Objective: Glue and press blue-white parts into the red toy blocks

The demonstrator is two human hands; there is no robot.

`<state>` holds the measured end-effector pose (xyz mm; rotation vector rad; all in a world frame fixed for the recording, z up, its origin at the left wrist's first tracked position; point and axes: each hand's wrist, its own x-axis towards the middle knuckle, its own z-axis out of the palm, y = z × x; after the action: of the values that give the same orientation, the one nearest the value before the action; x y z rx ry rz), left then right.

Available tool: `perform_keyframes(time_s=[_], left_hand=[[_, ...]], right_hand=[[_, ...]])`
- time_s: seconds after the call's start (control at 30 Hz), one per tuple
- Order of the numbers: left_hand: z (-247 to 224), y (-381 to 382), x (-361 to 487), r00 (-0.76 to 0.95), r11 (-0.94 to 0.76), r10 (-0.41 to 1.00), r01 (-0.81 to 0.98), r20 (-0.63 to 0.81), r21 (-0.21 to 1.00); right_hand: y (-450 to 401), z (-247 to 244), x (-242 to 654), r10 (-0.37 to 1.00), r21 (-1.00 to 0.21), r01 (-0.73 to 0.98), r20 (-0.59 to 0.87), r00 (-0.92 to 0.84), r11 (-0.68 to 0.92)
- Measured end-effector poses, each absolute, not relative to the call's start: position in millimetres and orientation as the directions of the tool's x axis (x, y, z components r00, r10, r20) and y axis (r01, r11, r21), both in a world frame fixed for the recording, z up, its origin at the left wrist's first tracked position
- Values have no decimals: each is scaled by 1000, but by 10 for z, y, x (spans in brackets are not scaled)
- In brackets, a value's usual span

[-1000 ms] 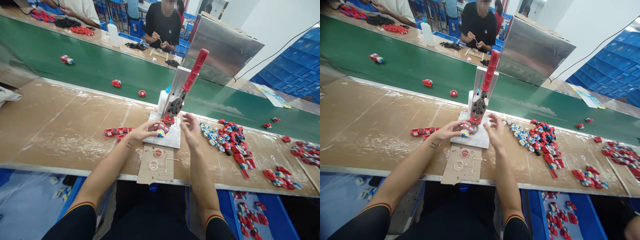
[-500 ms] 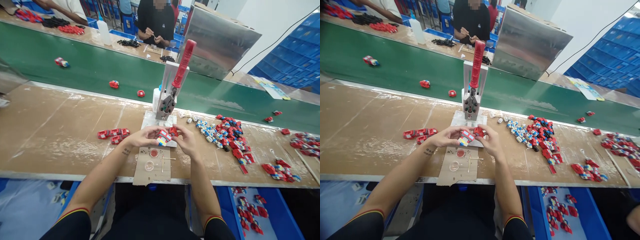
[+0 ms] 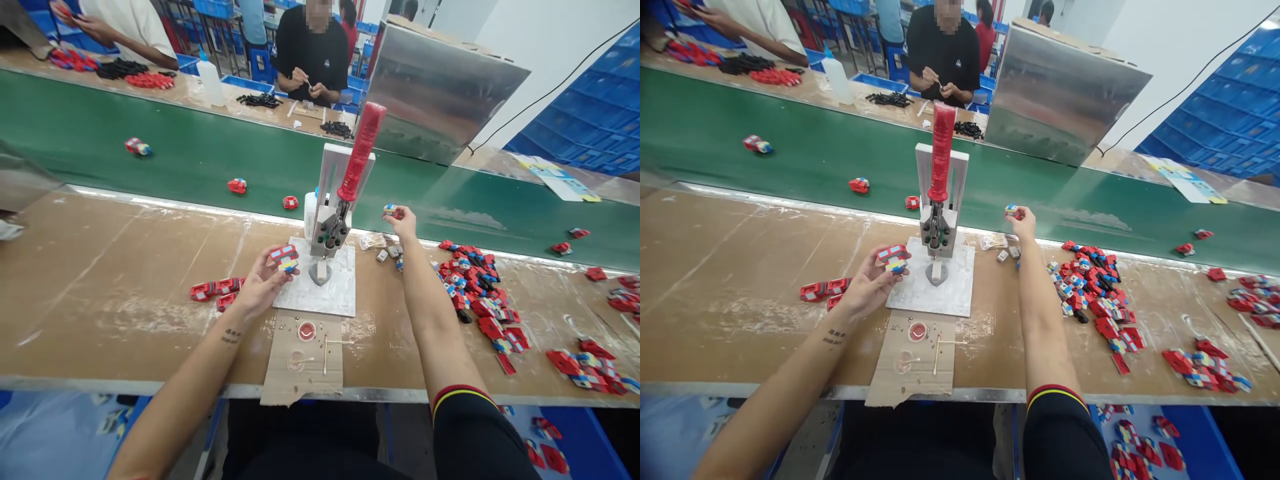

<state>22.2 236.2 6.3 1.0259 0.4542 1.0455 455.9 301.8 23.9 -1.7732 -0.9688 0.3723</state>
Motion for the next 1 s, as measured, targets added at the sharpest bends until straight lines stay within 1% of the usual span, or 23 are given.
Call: perform_keyframes(time_s=[0.07, 0.13, 0.23, 0.3, 0.37, 0.4, 0.43, 0.5, 0.53, 0.57, 0.6, 0.7, 0.8, 0.87, 1.0], left_hand=[[16, 2375, 264, 444, 148, 891, -478, 93, 866], [-29, 2406, 299, 425, 127, 902, -439, 81, 890], [-92, 2471, 366, 397, -18, 906, -312, 147, 950], [-120, 2511, 429, 388, -155, 893, -214, 229, 965], [-137, 2543, 500, 393, -279, 866, -132, 309, 951], [-145, 2556, 536, 403, -327, 850, -102, 339, 940], [-153, 2568, 570, 414, -364, 835, -78, 363, 928], [-176, 2587, 632, 437, -411, 810, -49, 390, 910], [-189, 2593, 661, 447, -423, 803, -39, 395, 905], [-202, 2597, 687, 451, -434, 798, -28, 399, 900], [-213, 2599, 713, 453, -447, 794, -19, 406, 895], [-218, 2593, 779, 469, -476, 772, -21, 429, 879], [-182, 2577, 826, 521, -471, 739, -52, 426, 880], [-155, 2570, 840, 549, -465, 723, -64, 421, 883], [-124, 2571, 841, 549, -457, 721, -82, 423, 885]], right_hand=[[3095, 163, 4594, 757, -850, 473, 148, 637, -231], [3078, 108, 4626, 756, -805, 506, 113, 644, -311], [3013, 126, 4664, 751, -755, 537, 92, 654, -376], [2982, 212, 4651, 745, -749, 558, 131, 655, -359], [2934, 342, 4571, 735, -753, 585, 206, 646, -302], [2890, 420, 4494, 731, -757, 604, 263, 630, -248], [2827, 507, 4387, 728, -760, 630, 342, 594, -157], [2651, 712, 4085, 701, -720, 683, 551, 452, 125], [2548, 833, 3896, 658, -657, 693, 667, 350, 297], [2447, 968, 3691, 617, -581, 692, 748, 246, 428], [2355, 1112, 3483, 593, -516, 695, 789, 160, 500], [2183, 1527, 2959, 596, -416, 721, 803, 5, 555], [2140, 1756, 2722, 597, -366, 746, 800, -53, 557], [2132, 1785, 2693, 599, -365, 753, 799, -49, 548], [2105, 1749, 2715, 630, -411, 726, 776, -39, 551]])
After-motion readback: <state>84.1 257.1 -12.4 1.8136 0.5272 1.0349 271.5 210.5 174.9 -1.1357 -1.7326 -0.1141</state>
